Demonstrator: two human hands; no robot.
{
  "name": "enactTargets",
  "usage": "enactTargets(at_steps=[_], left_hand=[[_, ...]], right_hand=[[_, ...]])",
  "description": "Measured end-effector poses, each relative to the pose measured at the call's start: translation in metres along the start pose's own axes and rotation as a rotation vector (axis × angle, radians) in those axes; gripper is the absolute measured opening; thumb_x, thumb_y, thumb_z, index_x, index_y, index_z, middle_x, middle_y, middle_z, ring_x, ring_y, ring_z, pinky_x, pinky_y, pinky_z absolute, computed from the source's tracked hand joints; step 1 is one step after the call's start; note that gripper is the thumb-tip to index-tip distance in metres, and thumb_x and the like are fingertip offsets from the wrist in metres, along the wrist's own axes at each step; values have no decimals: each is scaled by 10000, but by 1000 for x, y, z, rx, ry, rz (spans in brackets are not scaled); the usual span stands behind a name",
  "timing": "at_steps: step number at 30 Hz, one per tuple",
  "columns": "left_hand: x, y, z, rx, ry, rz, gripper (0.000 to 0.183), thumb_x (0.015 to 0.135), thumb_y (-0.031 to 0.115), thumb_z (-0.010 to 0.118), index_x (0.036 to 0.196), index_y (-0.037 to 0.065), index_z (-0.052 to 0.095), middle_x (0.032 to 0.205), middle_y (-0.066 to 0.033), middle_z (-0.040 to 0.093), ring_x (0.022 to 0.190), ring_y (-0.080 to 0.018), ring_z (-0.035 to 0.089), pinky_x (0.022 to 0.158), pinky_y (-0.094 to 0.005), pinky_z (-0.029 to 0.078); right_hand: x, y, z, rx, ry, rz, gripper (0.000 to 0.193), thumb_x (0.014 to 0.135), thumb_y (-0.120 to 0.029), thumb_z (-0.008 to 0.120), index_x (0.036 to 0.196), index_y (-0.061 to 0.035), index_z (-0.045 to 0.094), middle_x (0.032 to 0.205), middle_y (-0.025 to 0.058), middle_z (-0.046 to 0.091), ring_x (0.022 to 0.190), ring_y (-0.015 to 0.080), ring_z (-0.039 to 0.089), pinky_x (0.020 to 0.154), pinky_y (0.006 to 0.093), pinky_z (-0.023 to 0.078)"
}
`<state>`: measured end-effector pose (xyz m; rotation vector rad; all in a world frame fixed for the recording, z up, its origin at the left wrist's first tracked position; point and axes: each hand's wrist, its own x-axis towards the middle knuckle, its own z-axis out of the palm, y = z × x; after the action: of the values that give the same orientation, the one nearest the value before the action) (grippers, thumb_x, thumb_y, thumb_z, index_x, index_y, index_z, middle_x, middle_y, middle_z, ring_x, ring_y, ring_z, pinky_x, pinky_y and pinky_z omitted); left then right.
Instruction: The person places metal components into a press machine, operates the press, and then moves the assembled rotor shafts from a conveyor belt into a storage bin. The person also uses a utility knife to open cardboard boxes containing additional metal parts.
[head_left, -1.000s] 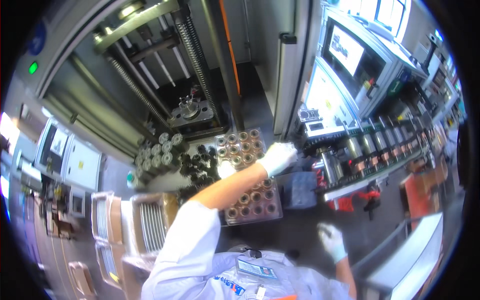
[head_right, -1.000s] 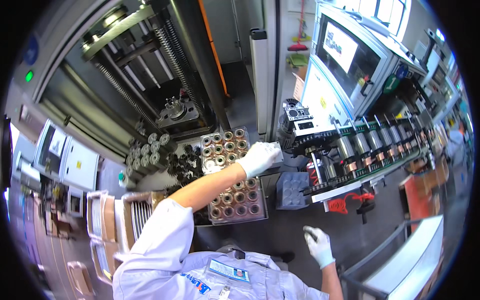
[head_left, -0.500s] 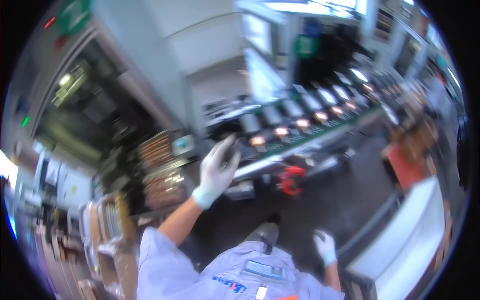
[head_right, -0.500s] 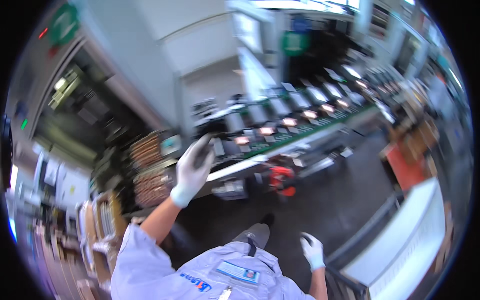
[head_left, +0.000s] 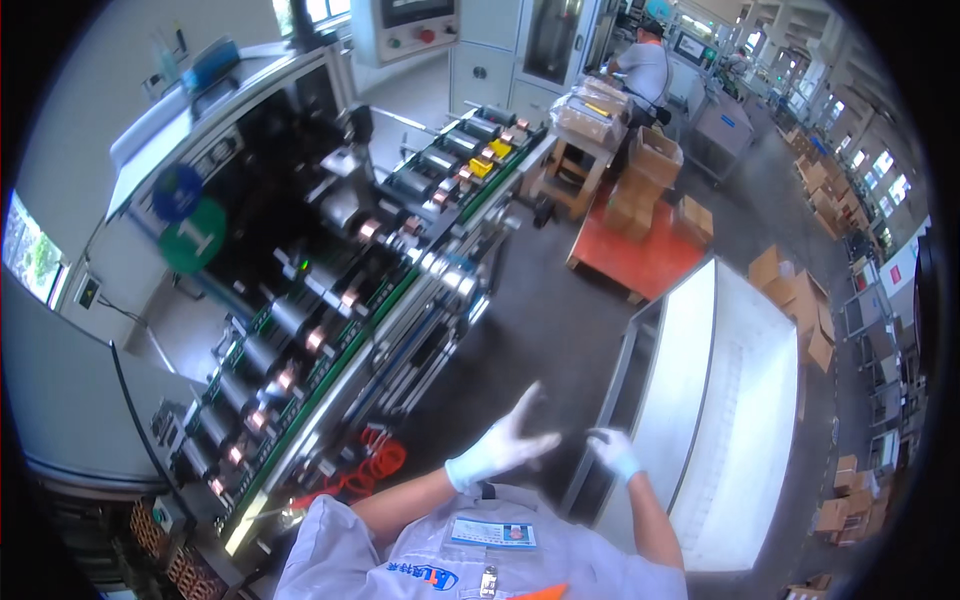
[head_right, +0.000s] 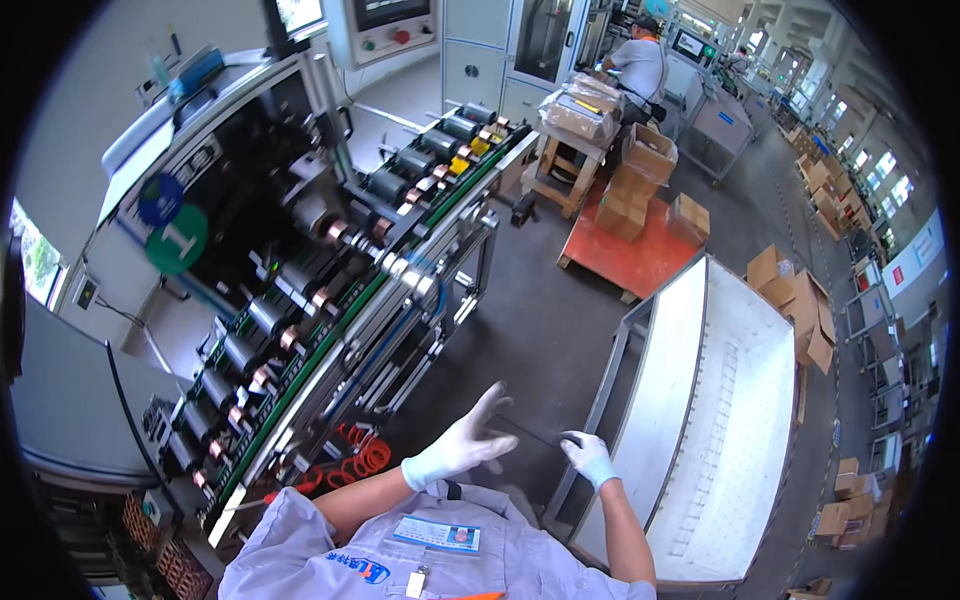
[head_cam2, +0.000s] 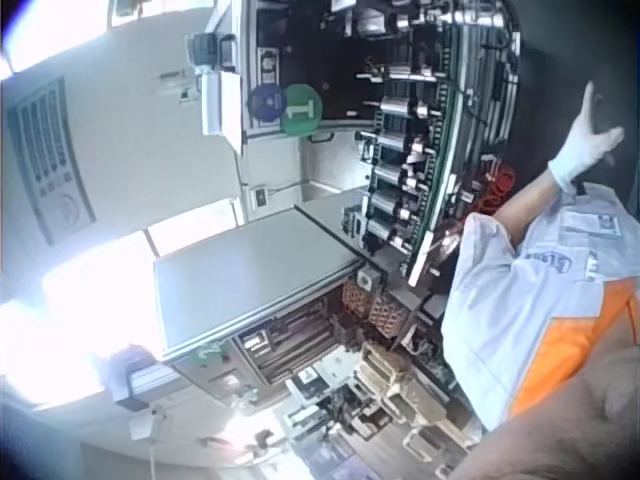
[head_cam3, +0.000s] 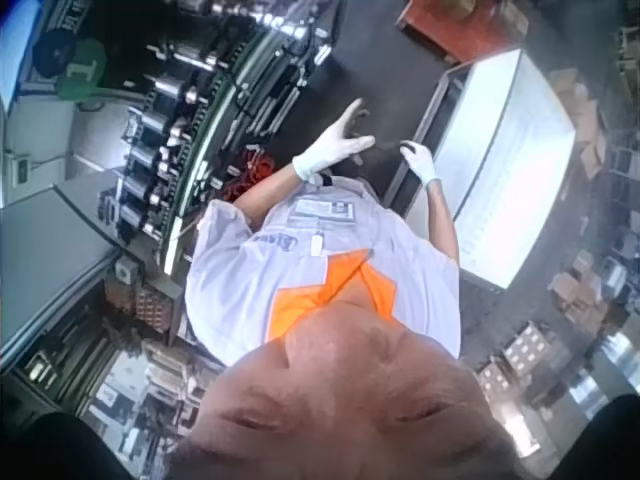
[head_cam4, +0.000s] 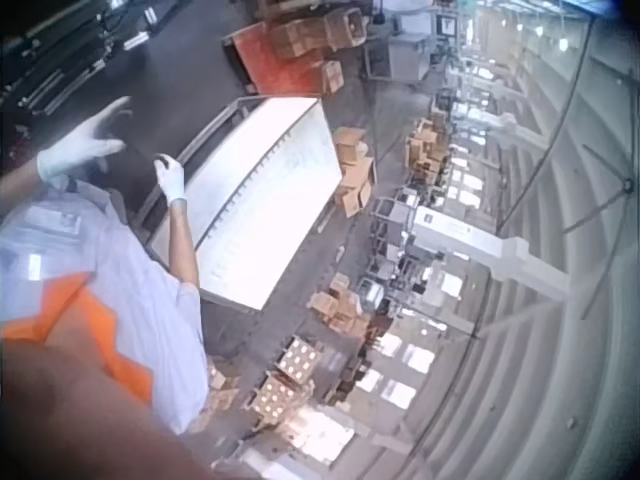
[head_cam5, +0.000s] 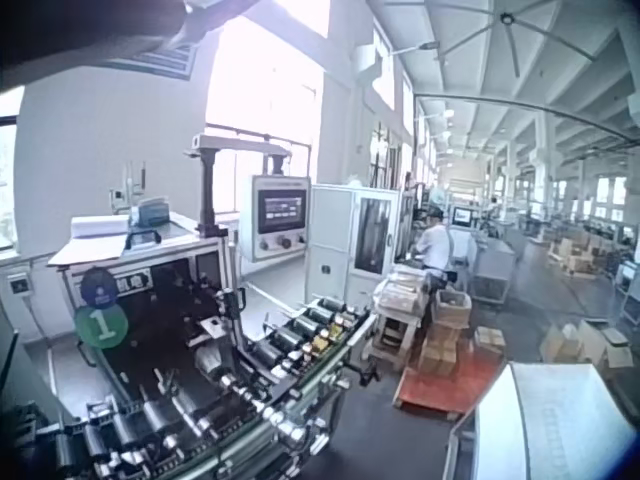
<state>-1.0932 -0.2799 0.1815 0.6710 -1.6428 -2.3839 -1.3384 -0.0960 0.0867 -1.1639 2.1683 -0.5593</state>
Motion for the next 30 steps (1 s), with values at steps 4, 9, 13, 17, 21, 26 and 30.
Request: enactTargets(at_steps=[4, 9, 13, 17, 21, 26, 30], left_hand=[[113, 4, -22, 61, 42, 230, 857, 959, 210, 696, 1586, 21, 142, 1547, -196, 352, 1167, -190, 596, 934, -321, 531], [211, 37, -55, -84, 414, 234, 670, 970, 181, 672, 1504, -46, 337, 1371, -174, 563, 1187, -190, 591, 992, -313, 493], [276, 89, -93, -136, 844, 289, 666, 963, 233, 673, 1491, -45, 375, 1365, -159, 570, 1187, -196, 589, 1004, -322, 471], [334, 157, -143, -126, 1190, 329, 696, 956, 304, 675, 1467, -85, 406, 1387, -188, 557, 1277, -234, 530, 1089, -340, 395], [360, 209, -201, -38, 1548, 323, 777, 922, 347, 708, 1451, -126, 392, 1418, -250, 527, 1282, -276, 541, 1076, -339, 415], [375, 214, -275, -108, 1686, 134, 840, 907, 407, 711, 1437, -158, 387, 1398, -269, 536, 1284, -279, 533, 1094, -338, 381], [384, 202, -309, -187, 1636, 88, 800, 902, 421, 721, 1400, -144, 454, 1289, -181, 623, 1176, -206, 576, 1019, -301, 420]], right_hand=[[93, 21, -45, 370, -37, 199, 265, 986, -156, 602, 1179, 2, 691, 935, 78, 729, 711, 133, 676, 655, 297, 557], [256, 23, -74, 352, -264, 4, 311, 1003, -174, 591, 1227, 31, 658, 955, 79, 725, 781, 130, 673, 712, 287, 541], [397, -41, -134, 428, -447, -175, 308, 1001, -180, 593, 1208, 36, 670, 942, 72, 722, 821, 126, 668, 751, 285, 537], [520, -113, -222, 608, -538, -215, 323, 997, -167, 616, 1251, 31, 644, 970, 72, 706, 820, 138, 669, 761, 284, 542], [640, -178, -269, 714, -464, -510, 415, 974, -176, 656, 1318, 44, 584, 1108, 67, 677, 955, 112, 638, 835, 253, 519], [753, -260, -274, 610, -466, -492, 589, 940, -271, 707, 1407, 24, 501, 1217, 66, 623, 1078, 104, 559, 900, 265, 460], [821, -284, -245, 526, -662, -251, 781, 908, -406, 728, 1493, -6, 401, 1274, 101, 603, 1137, 135, 572, 881, 300, 480]])
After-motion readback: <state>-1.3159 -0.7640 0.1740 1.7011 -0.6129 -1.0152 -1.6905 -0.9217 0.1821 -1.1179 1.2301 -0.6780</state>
